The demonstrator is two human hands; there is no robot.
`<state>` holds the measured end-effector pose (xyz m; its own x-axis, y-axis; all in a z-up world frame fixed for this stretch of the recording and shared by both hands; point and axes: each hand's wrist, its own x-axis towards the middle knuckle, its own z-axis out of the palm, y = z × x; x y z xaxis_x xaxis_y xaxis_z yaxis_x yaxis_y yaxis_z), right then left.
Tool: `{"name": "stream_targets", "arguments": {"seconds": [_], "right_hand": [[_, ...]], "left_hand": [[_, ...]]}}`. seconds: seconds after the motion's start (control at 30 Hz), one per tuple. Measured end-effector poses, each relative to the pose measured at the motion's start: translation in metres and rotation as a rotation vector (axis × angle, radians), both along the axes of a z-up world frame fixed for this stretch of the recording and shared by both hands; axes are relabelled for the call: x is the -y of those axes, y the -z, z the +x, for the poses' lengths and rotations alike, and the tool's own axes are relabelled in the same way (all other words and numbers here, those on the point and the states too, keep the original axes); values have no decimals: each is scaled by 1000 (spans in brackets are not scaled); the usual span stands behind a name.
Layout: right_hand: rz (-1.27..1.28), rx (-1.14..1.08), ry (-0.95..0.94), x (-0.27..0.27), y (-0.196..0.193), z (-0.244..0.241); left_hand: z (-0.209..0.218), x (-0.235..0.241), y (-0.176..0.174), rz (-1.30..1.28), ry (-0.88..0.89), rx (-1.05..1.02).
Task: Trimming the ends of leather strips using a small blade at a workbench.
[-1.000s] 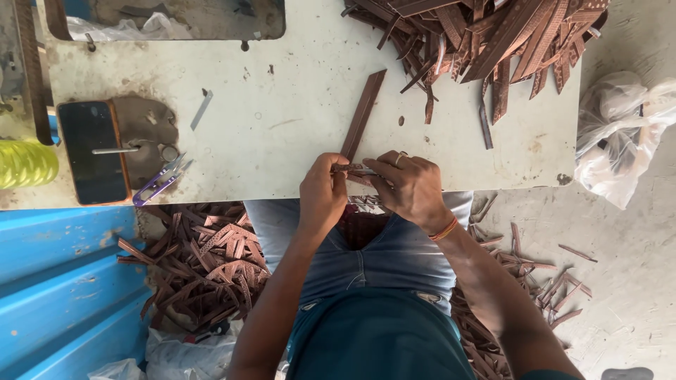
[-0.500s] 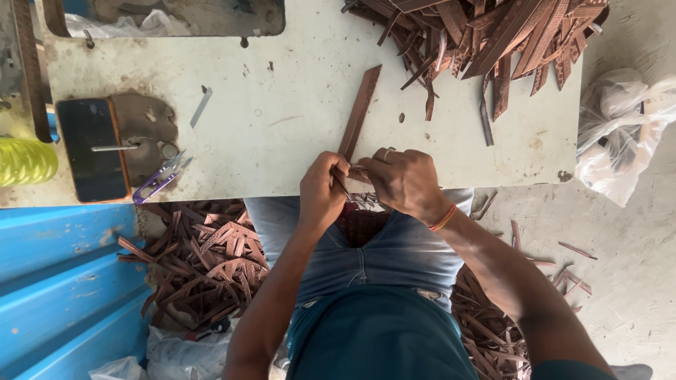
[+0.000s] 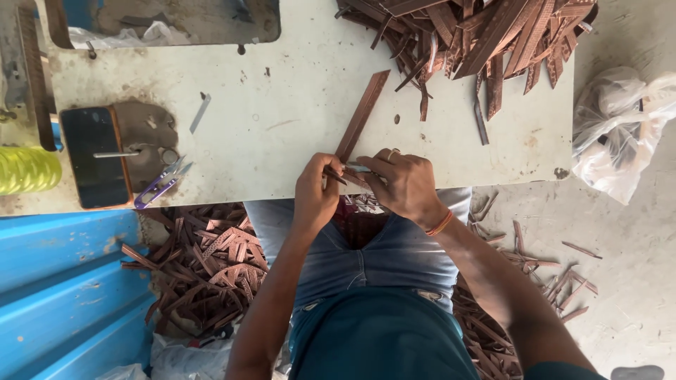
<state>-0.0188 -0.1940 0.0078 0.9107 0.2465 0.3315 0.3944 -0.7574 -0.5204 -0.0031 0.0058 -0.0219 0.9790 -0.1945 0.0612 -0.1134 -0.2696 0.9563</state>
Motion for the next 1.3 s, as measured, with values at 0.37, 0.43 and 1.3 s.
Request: {"name": "stream_targets", "arguments": {"seconds": [0.37,0.43,1.3], "right_hand": [[-192,-103,-36,-7,-15,14],[-162,-132,-17,-3,3,12],[371,-401,340,-9,7,-8]], "left_hand": [[-2,-5,16,-92,32,71],[-2,-5,19,-124,21,55],[2,28,-21,373,-58,34]]}}
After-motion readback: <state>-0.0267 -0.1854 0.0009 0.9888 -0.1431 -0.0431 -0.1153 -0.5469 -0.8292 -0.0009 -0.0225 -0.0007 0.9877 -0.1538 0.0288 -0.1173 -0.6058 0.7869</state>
